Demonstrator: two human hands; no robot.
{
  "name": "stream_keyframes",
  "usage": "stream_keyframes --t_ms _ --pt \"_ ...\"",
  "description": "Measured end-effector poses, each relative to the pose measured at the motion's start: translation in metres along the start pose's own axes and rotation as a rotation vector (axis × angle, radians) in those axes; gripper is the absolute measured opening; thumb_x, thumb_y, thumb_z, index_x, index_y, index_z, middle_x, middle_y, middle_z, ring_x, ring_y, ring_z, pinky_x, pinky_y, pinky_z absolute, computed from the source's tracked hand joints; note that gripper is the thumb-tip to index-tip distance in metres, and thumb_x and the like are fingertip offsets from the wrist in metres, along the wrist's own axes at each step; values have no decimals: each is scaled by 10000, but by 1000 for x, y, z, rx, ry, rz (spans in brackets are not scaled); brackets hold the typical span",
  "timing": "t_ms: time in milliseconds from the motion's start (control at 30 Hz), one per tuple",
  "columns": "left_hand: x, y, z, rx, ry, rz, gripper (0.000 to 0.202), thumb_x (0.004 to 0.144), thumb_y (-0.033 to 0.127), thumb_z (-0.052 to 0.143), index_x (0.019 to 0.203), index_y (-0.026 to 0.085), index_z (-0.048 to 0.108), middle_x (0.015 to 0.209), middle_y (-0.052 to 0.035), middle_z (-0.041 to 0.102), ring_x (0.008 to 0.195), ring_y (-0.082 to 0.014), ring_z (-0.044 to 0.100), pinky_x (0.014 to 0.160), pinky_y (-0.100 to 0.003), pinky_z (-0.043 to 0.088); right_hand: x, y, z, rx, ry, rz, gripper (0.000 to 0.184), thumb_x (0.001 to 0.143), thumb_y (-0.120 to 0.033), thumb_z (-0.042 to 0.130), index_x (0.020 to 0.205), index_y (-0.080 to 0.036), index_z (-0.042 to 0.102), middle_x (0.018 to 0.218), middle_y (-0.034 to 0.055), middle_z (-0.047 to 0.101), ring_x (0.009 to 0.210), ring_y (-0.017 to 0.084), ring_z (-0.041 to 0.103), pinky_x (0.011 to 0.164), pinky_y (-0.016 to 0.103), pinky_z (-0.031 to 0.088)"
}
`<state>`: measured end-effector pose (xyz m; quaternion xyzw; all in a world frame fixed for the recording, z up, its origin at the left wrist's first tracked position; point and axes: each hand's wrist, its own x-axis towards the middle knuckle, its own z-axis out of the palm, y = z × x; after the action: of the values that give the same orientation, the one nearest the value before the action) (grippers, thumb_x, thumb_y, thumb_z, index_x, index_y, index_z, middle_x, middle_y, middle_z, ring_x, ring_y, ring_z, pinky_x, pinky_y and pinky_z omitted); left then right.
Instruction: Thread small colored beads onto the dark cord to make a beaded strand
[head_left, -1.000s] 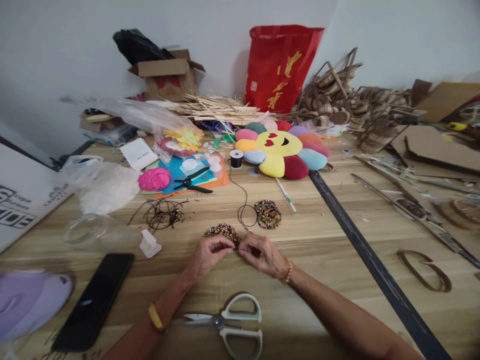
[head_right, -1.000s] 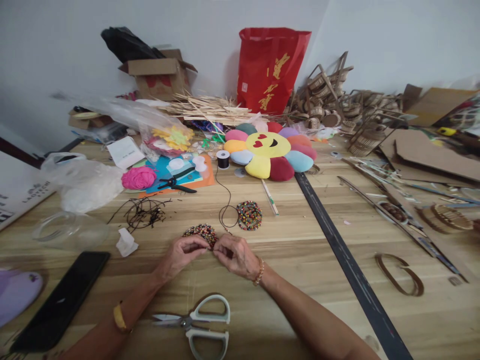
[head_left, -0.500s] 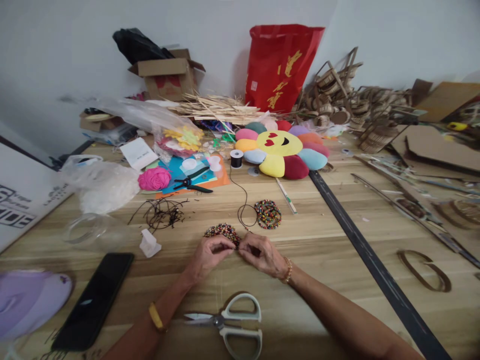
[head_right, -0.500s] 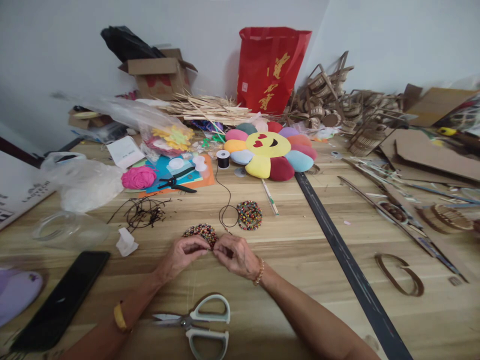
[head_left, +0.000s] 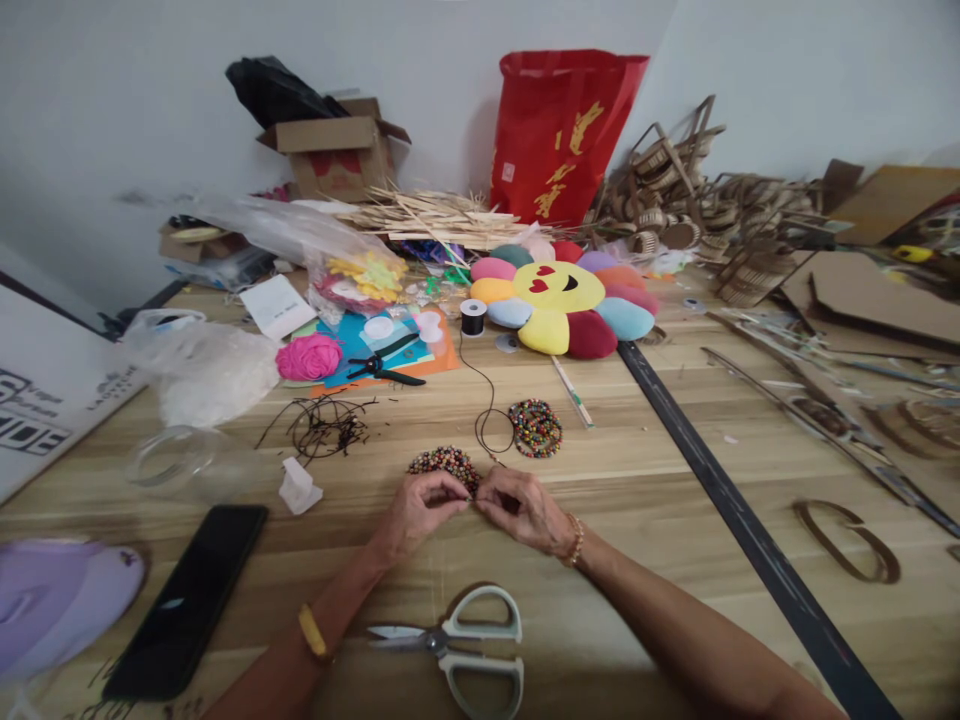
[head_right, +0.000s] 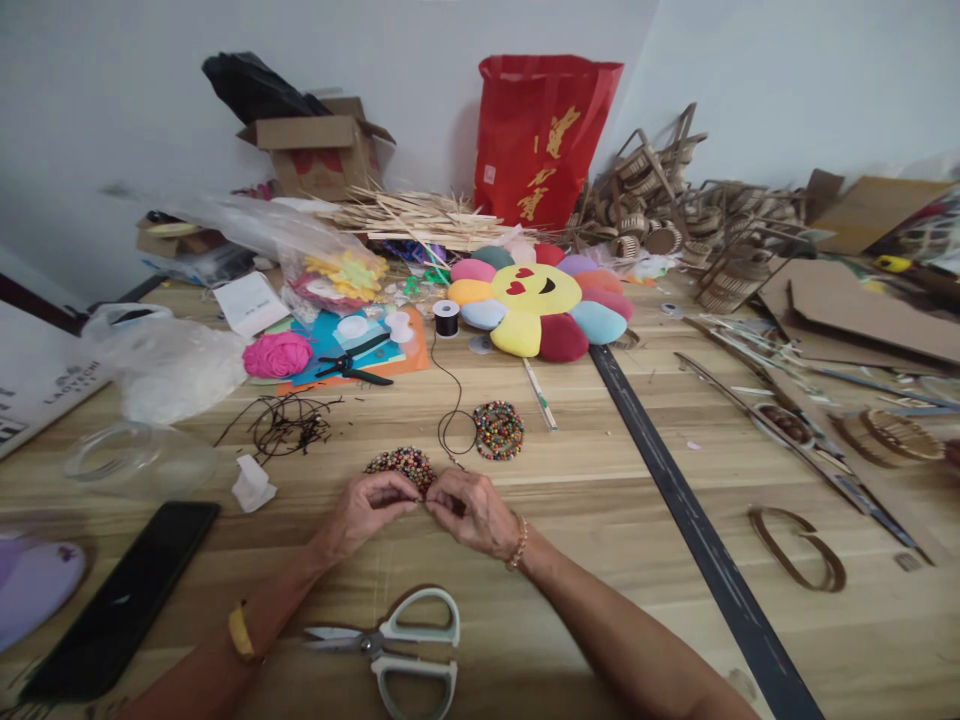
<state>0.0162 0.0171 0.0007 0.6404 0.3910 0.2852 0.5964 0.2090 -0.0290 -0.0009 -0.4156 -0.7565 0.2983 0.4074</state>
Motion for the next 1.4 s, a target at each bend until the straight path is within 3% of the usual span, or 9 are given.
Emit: stream_keyframes --t_ms 433,733,833,1033,1267,1400 --pt "0 -3 1 58 0 41 117 688 233 696 676 120 668 680 -46 694 644 -144 617 634 -229 486 1 -4 0 -2 1 -26 92 873 -259 570 875 -168 575 730 16 534 595 110 482 539 211 402" --pt "-1 5 0 206 -59 130 123 750 222 631 687 126 673 682 -38 683 647 -142 602 643 -227 472 1 -2 1 -74 -14 -102 71 885 -207 524 831 -177 559 735 31 551 653 137 516 574 234 420" --pt "-1 4 0 211 -56 178 135 754 236 631 682 128 665 704 -55 684 668 -149 610 650 -233 478 0 -3 1 -159 34 -125 22 824 -168 531 823 -180 549 771 49 564 721 166 527 633 267 440" --pt "-1 5 -2 165 -68 188 104 742 210 631 677 133 655 750 -80 701 726 -169 649 688 -253 509 1 -7 -6 -117 112 -118 215 714 -135 499 923 -186 511 979 99 555 941 239 517 813 382 442" --pt "-3 1 -1 117 -65 128 57 707 175 634 673 130 639 725 -73 701 690 -156 653 657 -235 519 -1 -3 -11 124 254 107 109 834 -235 465 917 -191 520 918 69 557 906 214 524 824 347 429" --pt "-4 3 0 125 -44 101 36 703 164 643 715 131 648 728 -59 697 691 -147 653 674 -231 522 -2 3 -12 274 364 234 159 883 -319 443 882 -194 542 864 50 571 867 194 538 805 317 434"
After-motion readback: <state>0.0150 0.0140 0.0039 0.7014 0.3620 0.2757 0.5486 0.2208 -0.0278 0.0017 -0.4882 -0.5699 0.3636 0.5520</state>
